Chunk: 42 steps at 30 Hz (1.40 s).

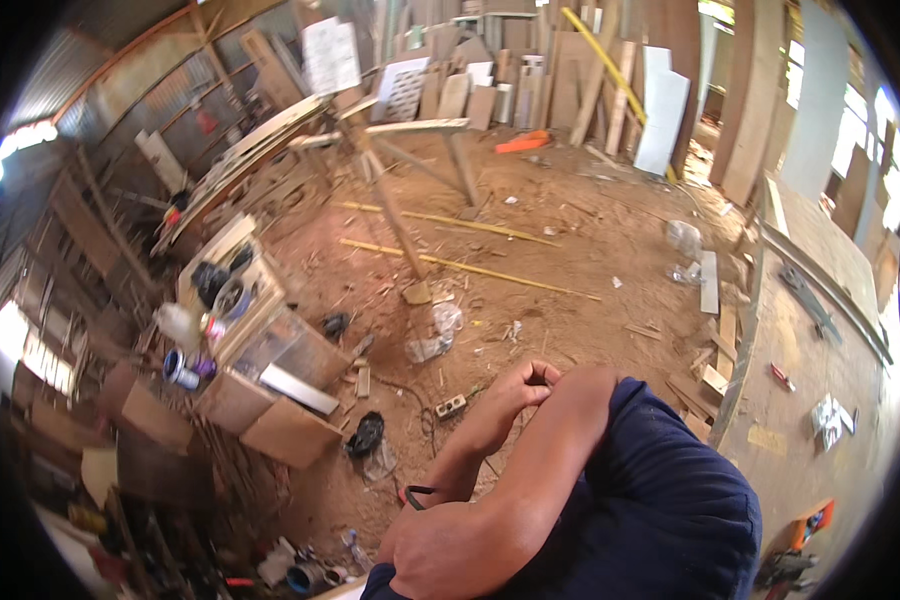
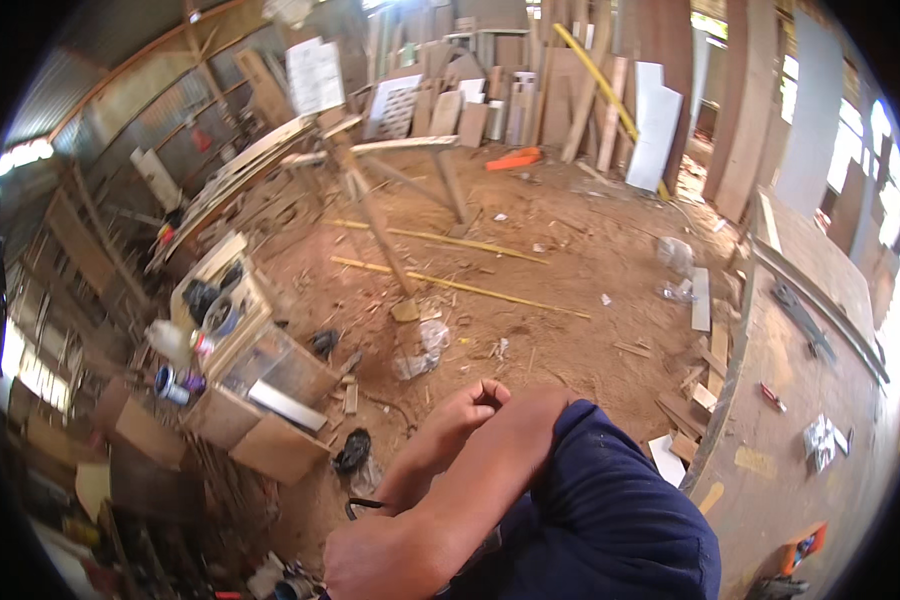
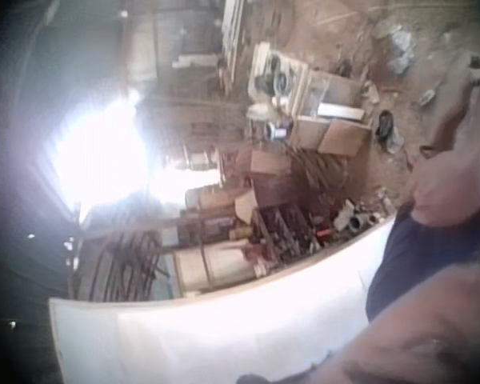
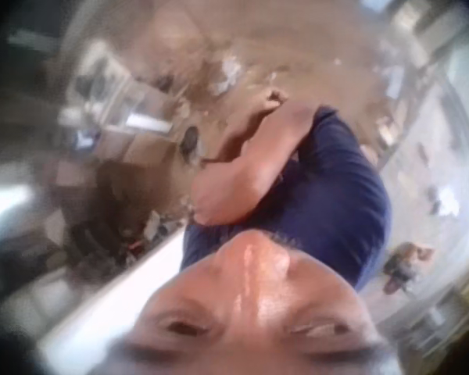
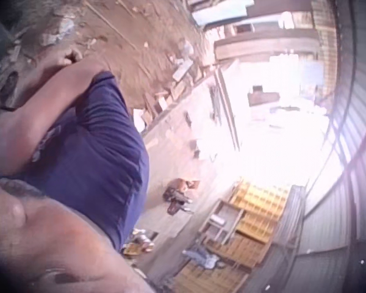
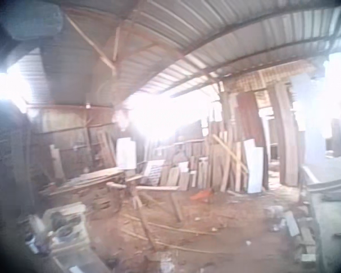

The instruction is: The person measures the interior and exterior dimensions of a wooden cabinet using a measuring tape, aligns a wooden slat on a workbench using a square ruler, and hammers a nail into the slat.

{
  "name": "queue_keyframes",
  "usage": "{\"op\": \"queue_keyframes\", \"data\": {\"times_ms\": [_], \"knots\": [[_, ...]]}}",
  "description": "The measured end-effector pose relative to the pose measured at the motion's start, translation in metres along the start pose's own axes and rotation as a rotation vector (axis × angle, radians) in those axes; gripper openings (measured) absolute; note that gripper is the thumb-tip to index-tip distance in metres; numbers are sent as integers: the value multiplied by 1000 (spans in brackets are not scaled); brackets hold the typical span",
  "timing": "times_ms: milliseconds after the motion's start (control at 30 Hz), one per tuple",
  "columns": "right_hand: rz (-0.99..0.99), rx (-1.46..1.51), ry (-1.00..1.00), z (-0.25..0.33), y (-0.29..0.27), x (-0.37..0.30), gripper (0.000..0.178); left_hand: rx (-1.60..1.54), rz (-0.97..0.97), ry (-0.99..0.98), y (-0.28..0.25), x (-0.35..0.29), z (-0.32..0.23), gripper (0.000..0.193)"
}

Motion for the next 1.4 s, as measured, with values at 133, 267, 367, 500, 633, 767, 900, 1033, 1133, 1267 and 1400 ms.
{"op": "queue_keyframes", "data": {"times_ms": [133, 267, 367, 500, 633, 767, 900, 1033, 1133, 1267, 1400], "knots": [[-89, 264, 203, -36, -1, -53, 27, 122, 243, -86, 2, 49, 1, 30], [-246, 368, 389, -87, -28, -119, 26, 191, 324, -157, 28, 149, 24, 26], [-264, 283, 455, -125, -47, -176, 25, 162, 296, -249, 46, 226, 55, 22], [-263, 120, 601, -164, -78, -272, 26, 147, 544, -344, 76, 332, 91, 22], [-213, 18, 779, -201, -103, -369, 27, 260, 935, -343, 128, 433, 108, 27], [-205, -6, 831, -227, -124, -430, 29, 166, 931, -337, 168, 500, 155, 32], [-384, 215, 1102, -261, -149, -508, 29, 236, 1099, -513, 199, 558, 181, 35], [-479, -34, 1045, -304, -163, -575, 27, 171, 1351, -660, 187, 635, 209, 34], [-632, -47, 1167, -349, -179, -632, 22, 183, 1417, -548, 208, 697, 210, 31], [-613, -88, 1235, -427, -218, -696, 25, 32, 1422, -621, 212, 780, 221, 28], [-604, -24, 1381, -475, -273, -762, 23, -23, 1599, -644, 208, 886, 203, 31]]}}
Point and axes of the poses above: each hand's wrist, its own x-axis towards the middle knuckle, its own y-axis out of the palm, z = x × y, the point moved 3 cm from there along x, towards the middle knuckle, and after that the axes turned 7 degrees about y, right-handed, at the moved point
